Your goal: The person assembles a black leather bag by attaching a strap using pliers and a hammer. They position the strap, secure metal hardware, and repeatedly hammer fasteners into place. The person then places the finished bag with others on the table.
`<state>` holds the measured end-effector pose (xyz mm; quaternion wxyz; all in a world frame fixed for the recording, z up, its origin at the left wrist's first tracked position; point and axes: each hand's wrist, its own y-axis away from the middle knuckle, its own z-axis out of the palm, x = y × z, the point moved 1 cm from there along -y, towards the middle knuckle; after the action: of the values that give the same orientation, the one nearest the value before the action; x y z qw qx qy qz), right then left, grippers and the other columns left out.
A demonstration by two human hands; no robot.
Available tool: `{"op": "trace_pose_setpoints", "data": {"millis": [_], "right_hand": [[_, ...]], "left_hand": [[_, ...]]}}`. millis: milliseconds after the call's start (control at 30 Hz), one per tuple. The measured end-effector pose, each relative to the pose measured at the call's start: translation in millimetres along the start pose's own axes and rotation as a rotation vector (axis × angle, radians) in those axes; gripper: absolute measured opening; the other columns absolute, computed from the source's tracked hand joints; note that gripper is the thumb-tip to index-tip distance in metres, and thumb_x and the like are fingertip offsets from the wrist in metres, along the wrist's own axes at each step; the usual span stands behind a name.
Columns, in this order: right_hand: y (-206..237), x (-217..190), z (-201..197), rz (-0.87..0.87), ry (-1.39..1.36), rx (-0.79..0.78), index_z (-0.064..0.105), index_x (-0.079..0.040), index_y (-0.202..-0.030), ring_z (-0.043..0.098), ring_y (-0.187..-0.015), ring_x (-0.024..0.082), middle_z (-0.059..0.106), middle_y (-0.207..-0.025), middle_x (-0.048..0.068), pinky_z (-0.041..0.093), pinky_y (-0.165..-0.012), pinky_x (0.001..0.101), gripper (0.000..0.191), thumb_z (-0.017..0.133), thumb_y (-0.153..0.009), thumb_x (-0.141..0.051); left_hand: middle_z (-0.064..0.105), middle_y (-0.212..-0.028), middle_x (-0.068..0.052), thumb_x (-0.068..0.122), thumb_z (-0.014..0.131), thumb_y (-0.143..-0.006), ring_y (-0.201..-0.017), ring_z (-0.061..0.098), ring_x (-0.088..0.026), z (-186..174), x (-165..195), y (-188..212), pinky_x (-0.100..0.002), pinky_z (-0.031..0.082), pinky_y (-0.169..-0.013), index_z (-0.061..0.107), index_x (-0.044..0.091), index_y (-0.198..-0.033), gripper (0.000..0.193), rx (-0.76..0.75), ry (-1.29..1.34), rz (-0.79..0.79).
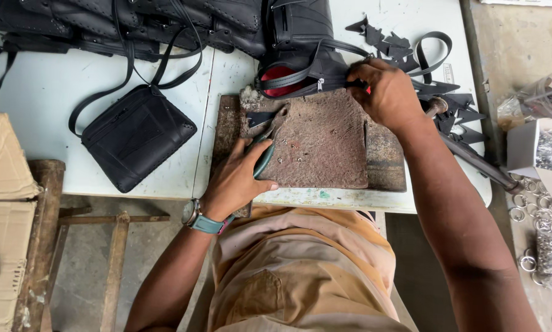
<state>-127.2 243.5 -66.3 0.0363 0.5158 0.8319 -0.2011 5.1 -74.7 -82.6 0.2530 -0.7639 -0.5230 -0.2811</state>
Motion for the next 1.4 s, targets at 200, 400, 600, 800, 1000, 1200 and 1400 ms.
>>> {"op": "trace_pose_setpoints", "data": {"millis": [200, 400, 600, 800, 1000, 1200, 1400], "right_hand": [[-17, 4, 6, -0.003, -0.019, 0.083, 0.076, -0.008, -0.111, 0.071, -0.086, 0.031, 0.068, -0.105, 0.014, 0.059, -0.081, 0.0386, 0.023, 0.082, -0.092, -0.02], [-27, 22, -19, 0.103, -0.163, -0.246, 0.078, -0.018, -0.114, 0.072, -0.101, 0.025, 0.074, -0.124, 0.009, 0.056, -0.09, 0.0352, 0.021, 0.077, -0.094, -0.022], [12, 75, -81, 0.462, -0.175, -0.186, 0.076, -0.019, -0.118, 0.073, -0.105, 0.023, 0.075, -0.125, 0.009, 0.058, -0.096, 0.0351, 0.024, 0.075, -0.094, -0.02], [34, 102, -41, 0.419, 0.103, -0.445, 0.077, -0.022, -0.117, 0.072, -0.102, 0.019, 0.076, -0.119, 0.001, 0.053, -0.095, 0.0338, 0.025, 0.074, -0.092, -0.025], [19, 119, -12, 0.569, 0.351, -0.614, 0.071, -0.033, -0.128, 0.077, -0.097, 0.025, 0.078, -0.112, 0.004, 0.064, -0.084, 0.0365, 0.026, 0.056, -0.109, -0.023], [12, 126, 5, 0.289, 0.411, -0.474, 0.072, -0.035, -0.121, 0.062, -0.12, 0.027, 0.064, -0.132, 0.0, 0.054, -0.09, 0.0427, 0.036, 0.071, -0.087, -0.023], [17, 129, -11, 0.354, 0.147, -0.27, 0.075, -0.016, -0.114, 0.069, -0.102, 0.029, 0.07, -0.121, 0.011, 0.055, -0.088, 0.0406, 0.021, 0.078, -0.094, -0.021]], "left_hand": [[0.059, -0.125, -0.022, 0.008, 0.082, -0.074, -0.115, 0.06, -0.045, -6, -10, -8, -0.049, 0.05, -0.096, 0.056, 0.009, -0.133, 0.065, 0.026, -0.098, -0.083], [0.064, -0.113, -0.02, 0.007, 0.082, -0.067, -0.106, 0.065, -0.04, -17, -15, -30, -0.047, 0.053, -0.091, 0.061, 0.004, -0.119, 0.057, -0.003, -0.144, -0.053], [0.068, -0.107, -0.019, 0.003, 0.079, -0.069, -0.098, 0.069, -0.034, -47, -48, -62, -0.044, 0.055, -0.086, 0.07, 0.003, -0.111, 0.044, -0.02, -0.188, 0.044], [0.073, -0.111, -0.014, 0.001, 0.074, -0.078, -0.098, 0.073, -0.03, -40, -77, -68, -0.039, 0.059, -0.084, 0.073, 0.003, -0.105, 0.027, 0.027, -0.057, 0.115], [0.072, -0.11, -0.016, 0.004, 0.08, -0.079, -0.095, 0.072, -0.034, -34, -71, -61, -0.039, 0.057, -0.082, 0.074, 0.002, -0.102, 0.024, 0.164, -0.098, 0.207], [0.073, -0.106, -0.014, 0.005, 0.077, -0.088, -0.095, 0.072, -0.033, -48, -53, -41, -0.039, 0.057, -0.083, 0.072, 0.002, -0.104, 0.017, 0.317, -0.095, 0.227], [0.075, -0.1, -0.012, 0.011, 0.077, -0.088, -0.08, 0.074, -0.027, -62, -39, -32, -0.036, 0.057, -0.068, 0.074, 0.004, -0.103, 0.017, 0.291, 0.006, 0.019]]}}
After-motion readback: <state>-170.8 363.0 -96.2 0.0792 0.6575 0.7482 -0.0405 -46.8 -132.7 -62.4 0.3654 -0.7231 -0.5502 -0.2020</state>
